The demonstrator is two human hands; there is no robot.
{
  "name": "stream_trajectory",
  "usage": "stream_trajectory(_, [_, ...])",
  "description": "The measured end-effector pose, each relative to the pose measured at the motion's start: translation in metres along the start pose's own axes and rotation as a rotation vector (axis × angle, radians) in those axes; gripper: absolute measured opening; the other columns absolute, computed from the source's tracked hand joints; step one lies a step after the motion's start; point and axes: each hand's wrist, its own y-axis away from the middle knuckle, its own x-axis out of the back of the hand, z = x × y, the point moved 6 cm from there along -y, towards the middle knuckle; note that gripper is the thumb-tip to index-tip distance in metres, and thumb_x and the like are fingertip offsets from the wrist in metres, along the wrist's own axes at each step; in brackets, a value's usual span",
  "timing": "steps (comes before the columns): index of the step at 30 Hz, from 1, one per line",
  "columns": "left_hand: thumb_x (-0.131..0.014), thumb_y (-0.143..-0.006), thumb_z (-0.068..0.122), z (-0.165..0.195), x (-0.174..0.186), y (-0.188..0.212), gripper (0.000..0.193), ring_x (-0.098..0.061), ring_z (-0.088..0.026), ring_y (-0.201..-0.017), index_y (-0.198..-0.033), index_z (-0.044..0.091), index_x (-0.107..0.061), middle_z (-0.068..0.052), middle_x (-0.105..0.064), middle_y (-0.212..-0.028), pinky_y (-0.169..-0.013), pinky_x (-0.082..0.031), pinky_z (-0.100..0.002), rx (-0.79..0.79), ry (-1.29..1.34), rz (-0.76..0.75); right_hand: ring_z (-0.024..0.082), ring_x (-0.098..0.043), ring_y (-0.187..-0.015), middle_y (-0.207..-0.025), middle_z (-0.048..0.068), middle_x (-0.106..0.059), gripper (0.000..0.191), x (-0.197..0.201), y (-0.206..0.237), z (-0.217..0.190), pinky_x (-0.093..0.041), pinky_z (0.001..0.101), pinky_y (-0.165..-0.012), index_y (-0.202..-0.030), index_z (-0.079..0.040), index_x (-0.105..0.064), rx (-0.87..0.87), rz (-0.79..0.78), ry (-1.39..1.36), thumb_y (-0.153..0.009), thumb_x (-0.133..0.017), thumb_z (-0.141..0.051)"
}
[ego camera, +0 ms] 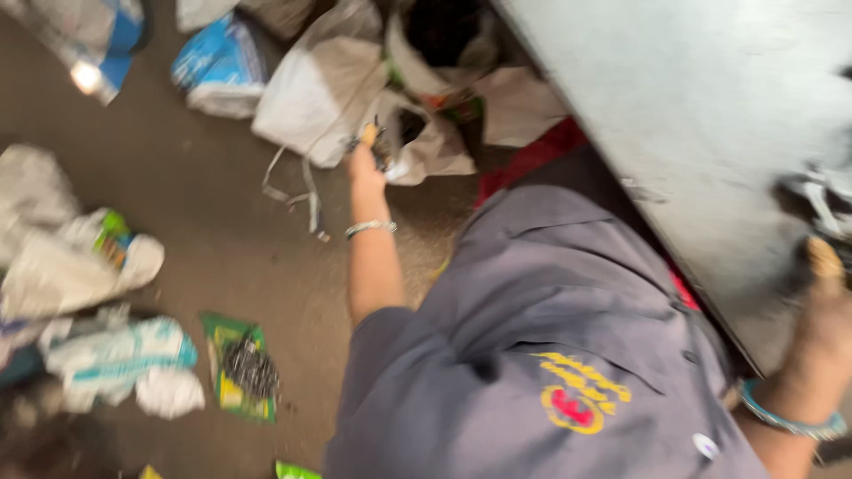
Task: The person picks up small metal fork-shaped castings from a pile on a steel table, fits a pin or mating piece into each casting by hand, and places the completed parts aside. She occasionally turns to drop finished parts into a bag on the floor and refills the table from a sack of castings.
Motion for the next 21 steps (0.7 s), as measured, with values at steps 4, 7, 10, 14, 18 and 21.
stream_trajectory(4, [-0.065, -0.091, 0.016, -0.013, -0.066, 0.016, 0.031, -0.073, -0.026, -0.093, -0.117, 0.0, -0.068, -0.012, -0.074, -0.106, -0.081, -0.063, -0.042, 0.246, 0.101, -0.459, 0.03, -0.064, -0.095, -0.101, 0.011, -0.069, 0.026, 0.022, 0.008, -0.032, -0.053, 0.0405, -0.089, -0.098, -0.005, -0.07, 0.219, 0.18, 0.302, -0.084, -0.093, 0.0])
stream_trajectory(7, [-0.071, -0.101, 0.015, 0.01, -0.108, 0.054, 0.023, -0.07, -0.022, -0.088, -0.119, 0.0, -0.068, -0.01, -0.073, -0.107, -0.074, -0.059, -0.038, 0.027, -0.056, -0.542, 0.024, -0.064, -0.095, -0.101, 0.009, -0.068, 0.026, 0.024, 0.016, -0.031, -0.054, 0.0376, -0.086, -0.103, -0.006, -0.071, 0.021, 0.171, 0.077, -0.087, -0.091, -0.001])
stream_trajectory(10, [-0.072, -0.112, 0.016, 0.043, -0.158, 0.125, 0.022, -0.067, -0.019, -0.084, -0.121, -0.003, -0.069, -0.012, -0.074, -0.11, -0.069, -0.056, -0.033, -0.163, -0.082, -0.776, 0.023, -0.066, -0.095, -0.111, 0.01, -0.068, 0.026, 0.024, 0.022, -0.03, -0.059, 0.0309, -0.082, -0.103, -0.005, -0.069, -0.047, 0.167, -0.103, -0.085, -0.088, -0.002])
stream_trajectory(14, [-0.069, -0.108, 0.027, 0.067, -0.206, 0.227, 0.026, -0.056, -0.014, -0.053, -0.109, 0.001, -0.07, -0.01, -0.069, -0.082, -0.041, -0.039, -0.025, -0.131, -0.203, -0.997, 0.02, -0.065, -0.092, -0.104, 0.009, -0.071, 0.03, 0.023, 0.035, -0.016, -0.055, 0.0309, -0.082, -0.102, -0.002, -0.069, -0.139, 0.194, -0.139, -0.081, -0.091, -0.002])
stream_trajectory(18, [-0.063, -0.105, 0.029, 0.034, -0.238, 0.319, 0.031, -0.06, -0.012, -0.051, -0.11, -0.001, -0.072, -0.01, -0.07, -0.076, -0.041, -0.046, -0.024, 0.11, -0.311, -1.228, 0.013, -0.065, -0.098, -0.109, 0.004, -0.07, 0.034, 0.01, 0.048, 0.016, -0.057, 0.0287, -0.089, -0.111, -0.003, -0.063, -0.247, 0.204, -0.748, -0.087, -0.087, 0.0])
stream_trajectory(21, [-0.065, -0.104, 0.022, -0.024, -0.242, 0.375, 0.027, -0.064, -0.013, -0.059, -0.113, -0.003, -0.071, -0.011, -0.073, -0.085, -0.047, -0.049, -0.024, 0.314, -0.391, -1.398, 0.015, -0.065, -0.101, -0.111, 0.006, -0.068, 0.03, 0.0, 0.059, 0.034, -0.058, 0.0325, -0.09, -0.116, -0.002, -0.062, -0.243, 0.215, -1.052, -0.095, -0.083, 0.002])
